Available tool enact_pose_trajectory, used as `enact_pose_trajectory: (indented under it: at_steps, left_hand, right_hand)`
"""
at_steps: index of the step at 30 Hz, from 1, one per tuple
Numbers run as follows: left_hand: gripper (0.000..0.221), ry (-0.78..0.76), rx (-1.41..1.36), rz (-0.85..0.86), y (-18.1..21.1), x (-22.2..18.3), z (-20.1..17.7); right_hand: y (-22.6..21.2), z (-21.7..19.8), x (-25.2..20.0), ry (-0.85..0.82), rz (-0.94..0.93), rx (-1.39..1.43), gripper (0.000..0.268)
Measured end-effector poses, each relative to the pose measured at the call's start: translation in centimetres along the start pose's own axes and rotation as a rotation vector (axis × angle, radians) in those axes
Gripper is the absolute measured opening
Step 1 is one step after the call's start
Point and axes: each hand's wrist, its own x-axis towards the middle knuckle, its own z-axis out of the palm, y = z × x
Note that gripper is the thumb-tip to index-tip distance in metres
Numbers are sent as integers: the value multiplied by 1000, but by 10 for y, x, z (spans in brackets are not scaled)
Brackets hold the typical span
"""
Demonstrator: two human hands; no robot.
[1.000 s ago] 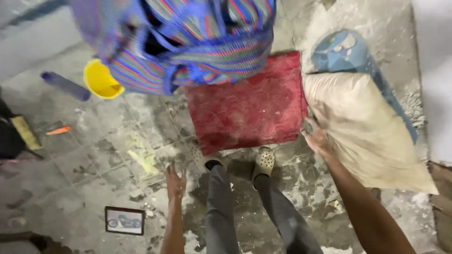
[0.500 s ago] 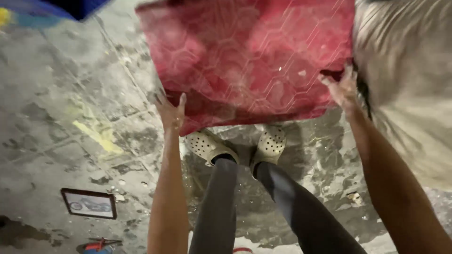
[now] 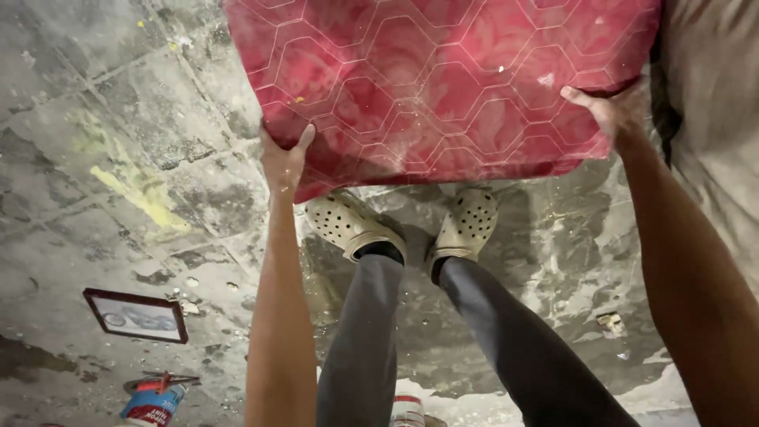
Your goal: The person folds and moves mats, pillows, and cushions off the floor, then picks up and organizes trash, tape, paint containers, and tools by hand.
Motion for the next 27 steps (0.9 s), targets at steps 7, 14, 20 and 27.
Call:
enact_pose_trajectory:
  at_steps: [7,14,20,27]
  left_hand:
    - [66,-84,-12,-208,22,-9,-21]
    - [64,-135,28,-49,45,-71,-49]
    - [59,-243,295,56,67,-162,-106]
    - [82,-205,319,-20,160,-286,-241]
  right_hand:
    - [-31,-21,-33,53,23,-143,97]
    - [-93,-50,-117,-19,171,82,77]
    - [-181,-126,-225,-52,24,303,57]
    - [-272,-253,-348,-69,101,352,57]
